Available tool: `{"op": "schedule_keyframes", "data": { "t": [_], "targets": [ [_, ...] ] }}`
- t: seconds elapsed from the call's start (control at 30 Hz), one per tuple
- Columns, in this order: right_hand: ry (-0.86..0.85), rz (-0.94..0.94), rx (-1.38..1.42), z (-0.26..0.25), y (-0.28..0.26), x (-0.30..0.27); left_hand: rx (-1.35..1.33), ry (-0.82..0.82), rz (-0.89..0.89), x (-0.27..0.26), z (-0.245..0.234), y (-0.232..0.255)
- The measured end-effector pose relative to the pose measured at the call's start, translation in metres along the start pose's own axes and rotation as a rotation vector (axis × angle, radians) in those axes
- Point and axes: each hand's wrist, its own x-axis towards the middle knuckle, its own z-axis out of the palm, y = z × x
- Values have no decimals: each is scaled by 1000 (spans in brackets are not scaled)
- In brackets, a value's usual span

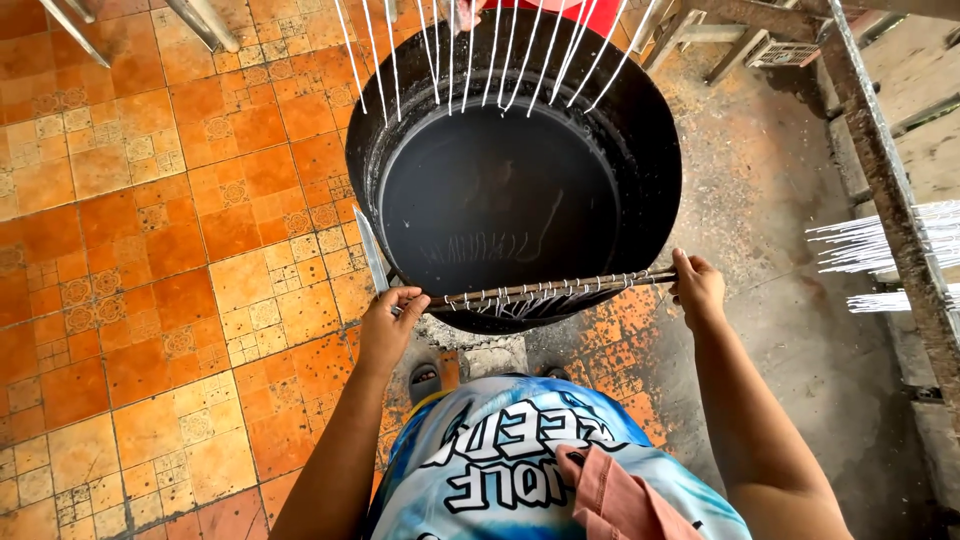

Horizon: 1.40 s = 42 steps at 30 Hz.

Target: Dip racks of wicks into a vat of molten wax and hang them on a frame to cool.

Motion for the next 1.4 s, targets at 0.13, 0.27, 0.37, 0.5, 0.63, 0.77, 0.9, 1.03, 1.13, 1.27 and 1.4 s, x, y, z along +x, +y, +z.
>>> {"op": "schedule_keyframes", "data": {
  "t": [0.13,0.27,0.37,0.5,0.63,0.77,0.9,1.03,1.13,1.27,1.4],
  "targets": [
    [-7,-30,-8,-1,7,4,-4,48,-6,4,0,-14],
    [-6,-23,-4,0,5,2,5,68,-23,-2,-22,15],
    [-10,-24,8,1,3,3,205,203,118,5,-23,14],
    [-3,-33,28,-2,3,3,288,182,197,19,-23,19],
    [240,-198,-174,-15,-9,-7,365,69,300,33,-15,27],
    [339,-526,-50,-18,-83,-55,398,57,325,34,1,41],
    [-439,-1030,450,-7,-248,-169,386,38,342,34,12,51],
    [-867,-1124,613,-8,-287,-219,354,18,331,33,13,54],
    [-945,-1119,561,-6,-284,-230,344,-27,251,28,10,54],
    [-1096,-1092,505,2,-275,-246,331,-39,197,19,0,61],
    [-1251,-1092,454,7,-270,-262,189,-135,130,9,-30,113]
  ]
}}
